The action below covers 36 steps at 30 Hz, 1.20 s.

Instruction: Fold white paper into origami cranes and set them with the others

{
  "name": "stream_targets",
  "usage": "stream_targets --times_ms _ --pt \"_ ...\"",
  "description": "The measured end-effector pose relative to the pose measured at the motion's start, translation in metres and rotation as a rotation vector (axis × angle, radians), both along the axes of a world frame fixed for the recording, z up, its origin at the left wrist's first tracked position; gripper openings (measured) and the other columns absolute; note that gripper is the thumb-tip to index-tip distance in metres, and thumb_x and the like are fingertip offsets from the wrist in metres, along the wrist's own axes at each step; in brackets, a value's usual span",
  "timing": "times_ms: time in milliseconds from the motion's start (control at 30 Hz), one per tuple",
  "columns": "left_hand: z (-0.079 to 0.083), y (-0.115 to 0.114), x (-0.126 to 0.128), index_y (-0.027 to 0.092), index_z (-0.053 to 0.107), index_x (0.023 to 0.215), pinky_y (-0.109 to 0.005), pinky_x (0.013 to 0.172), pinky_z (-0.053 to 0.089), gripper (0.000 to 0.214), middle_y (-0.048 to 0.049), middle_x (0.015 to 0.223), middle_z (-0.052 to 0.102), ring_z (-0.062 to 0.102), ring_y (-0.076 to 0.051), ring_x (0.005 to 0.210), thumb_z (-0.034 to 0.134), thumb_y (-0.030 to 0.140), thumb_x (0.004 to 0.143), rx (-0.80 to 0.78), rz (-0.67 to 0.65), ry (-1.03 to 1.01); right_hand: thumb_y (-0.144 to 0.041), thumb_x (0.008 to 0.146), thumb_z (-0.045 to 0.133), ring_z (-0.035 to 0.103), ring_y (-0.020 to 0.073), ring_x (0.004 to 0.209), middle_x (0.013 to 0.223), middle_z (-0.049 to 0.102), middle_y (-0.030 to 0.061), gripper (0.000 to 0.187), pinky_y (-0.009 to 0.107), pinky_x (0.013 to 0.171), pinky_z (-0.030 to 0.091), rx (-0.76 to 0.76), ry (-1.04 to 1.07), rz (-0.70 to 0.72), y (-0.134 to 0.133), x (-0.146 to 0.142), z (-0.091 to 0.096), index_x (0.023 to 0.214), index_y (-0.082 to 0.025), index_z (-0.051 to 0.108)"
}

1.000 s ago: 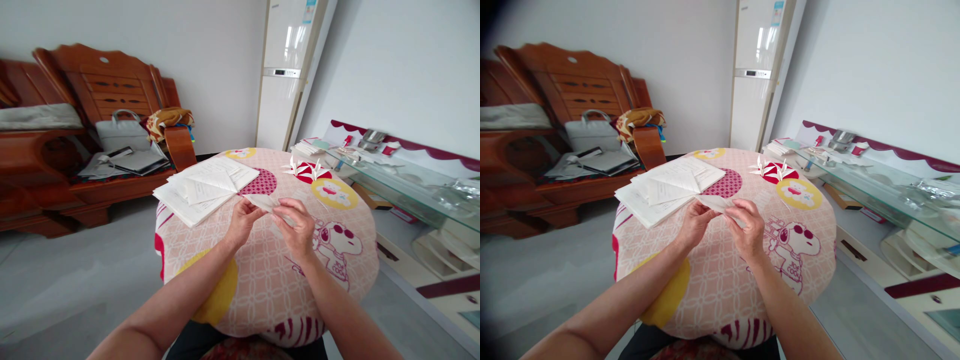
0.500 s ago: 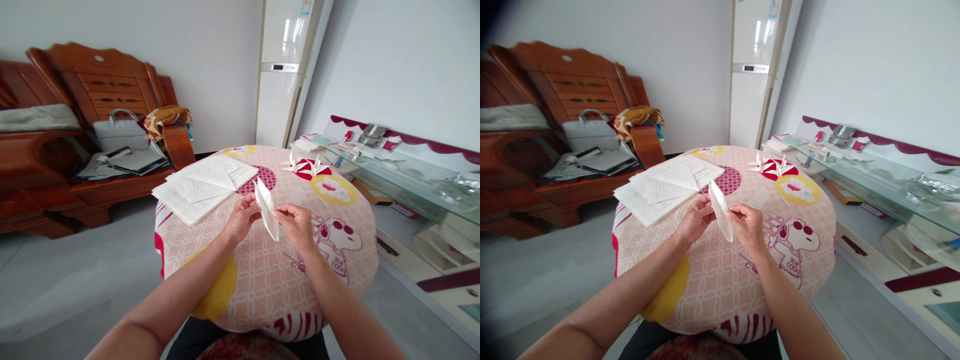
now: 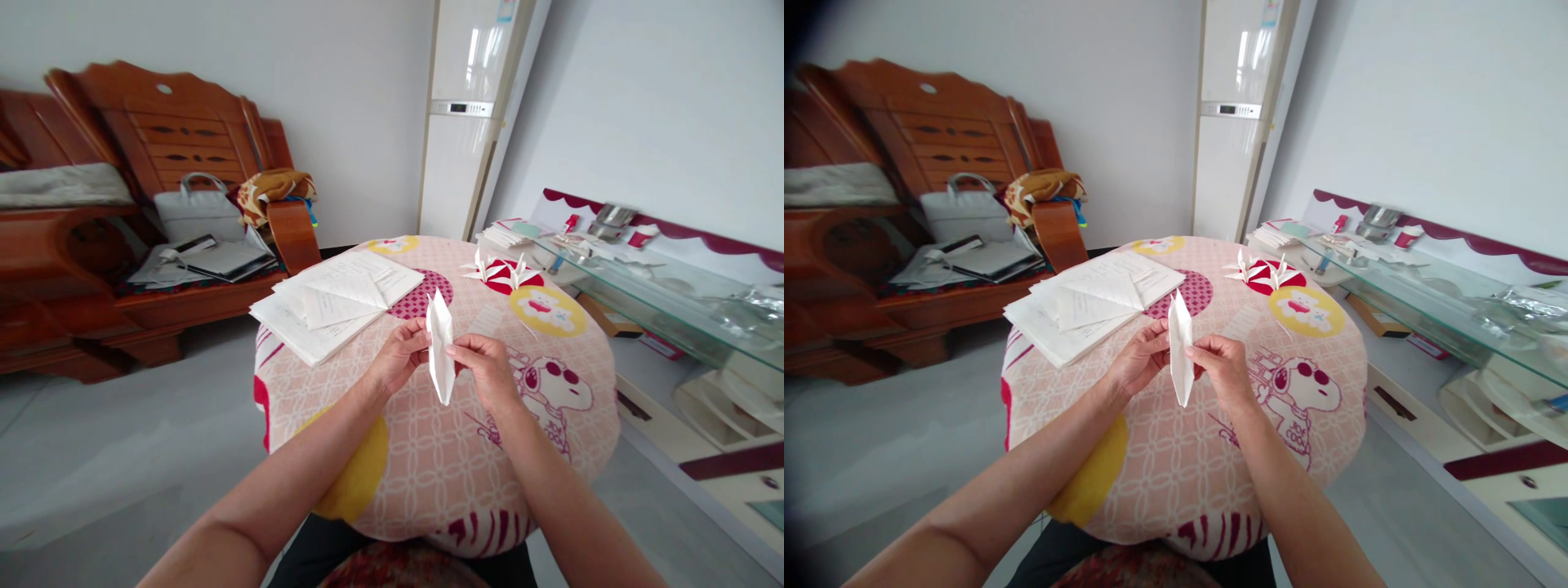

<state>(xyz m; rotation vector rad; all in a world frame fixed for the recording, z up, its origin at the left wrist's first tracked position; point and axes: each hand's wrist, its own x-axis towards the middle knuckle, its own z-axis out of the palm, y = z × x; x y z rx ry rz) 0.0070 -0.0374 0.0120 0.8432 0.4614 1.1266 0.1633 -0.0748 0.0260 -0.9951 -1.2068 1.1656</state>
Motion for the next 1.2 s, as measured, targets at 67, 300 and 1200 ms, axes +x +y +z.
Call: stream_targets --times_ms 67,300,1200 --pt "0.0012 -0.0003 0.0 0.013 0.067 0.083 -0.019 0.058 0.05 0.033 0.0014 0.073 0.065 0.059 -0.008 0.059 0.089 0.027 0.063 -0.004 0.005 -0.002 -0.029 0.071 0.074 0.055 0.0119 0.047 0.052 0.062 -0.0011 0.017 0.025 0.049 0.044 -0.004 0.011 0.012 0.0 -0.0004 -0.0003 0.061 -0.017 0.069" --pt "0.0011 0.0001 -0.0003 0.012 0.068 0.085 -0.019 0.057 0.05 0.038 0.0008 0.074 0.067 0.061 -0.008 0.059 0.091 0.026 0.057 -0.04 -0.008 0.018 -0.03 0.075 0.071 0.054 0.0119 0.046 0.051 0.061 -0.0016 0.019 0.025 0.047 0.043 0.016 -0.004 0.001 0.0005 -0.0007 -0.0028 0.061 -0.017 0.068" --pt "0.0022 -0.0017 -0.0023 0.014 0.062 0.079 -0.023 0.057 0.048 0.041 -0.0006 0.071 0.069 0.062 -0.012 0.057 0.091 0.026 0.053 0.044 0.069 0.201 -0.031 0.079 0.062 0.048 0.0116 0.049 0.052 0.053 -0.0029 0.022 0.024 0.048 0.036 0.173 -0.363 -0.091 -0.0012 -0.0021 -0.0052 0.061 -0.02 0.055"
